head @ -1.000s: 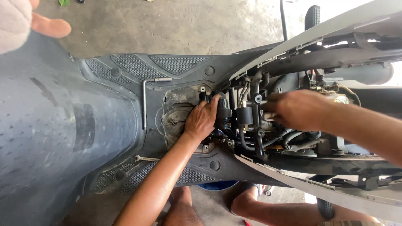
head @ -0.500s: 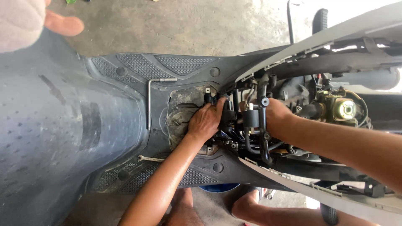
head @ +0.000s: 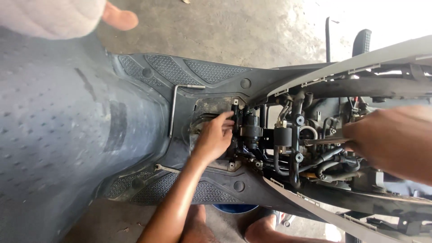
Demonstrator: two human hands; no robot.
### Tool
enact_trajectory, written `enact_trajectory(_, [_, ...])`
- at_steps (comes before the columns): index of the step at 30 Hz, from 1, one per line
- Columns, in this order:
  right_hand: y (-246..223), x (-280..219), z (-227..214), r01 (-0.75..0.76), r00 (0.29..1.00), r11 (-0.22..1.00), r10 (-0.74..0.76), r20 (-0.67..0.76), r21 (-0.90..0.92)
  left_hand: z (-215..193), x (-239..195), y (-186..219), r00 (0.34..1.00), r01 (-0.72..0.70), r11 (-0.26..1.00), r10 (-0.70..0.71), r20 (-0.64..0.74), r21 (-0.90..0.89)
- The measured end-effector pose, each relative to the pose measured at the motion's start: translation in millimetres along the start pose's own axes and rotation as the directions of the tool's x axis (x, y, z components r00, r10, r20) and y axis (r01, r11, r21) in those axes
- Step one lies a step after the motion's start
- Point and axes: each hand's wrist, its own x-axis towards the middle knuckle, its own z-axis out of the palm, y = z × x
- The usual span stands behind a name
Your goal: The person works on a scooter engine with the seat removed, using a wrench to loosen and tighten bolts on a black cylindrical component near the carburetor. They repeatedly adjust the component and fasteners by hand and with the tool throughout the clip.
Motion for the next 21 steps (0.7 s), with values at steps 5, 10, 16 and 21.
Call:
enact_trajectory(5, [9, -20, -25, 0.265, 0.840, 0.877, -0.006, -0.543, 0.400, 52, -19, -7, 0.926, 0.315, 0.799, -0.377, -0.020, -0.512])
enact_trajectory(10, [-41, -39, -87, 0.350, 0.759, 0.775, 0.094, -0.644, 0.526, 85, -24, 1, 0.969, 0.110, 0.481, -0.246, -0.013, -0.870])
enact_trajectory(16, [-59, -13, -112, 0.614, 0.559, 0.685, -0.029, -0.828, 0.391, 91, -22, 1, 0.947, 0.044, 0.244, -0.320, -0.037, -0.969])
enact_trajectory(21, [-113, 59, -117, 0.913, 0.266, 0.357, -0.156, -0.951, 0.196, 93, -21, -8, 0.970, -0.054, 0.141, -0.227, -0.086, -0.988])
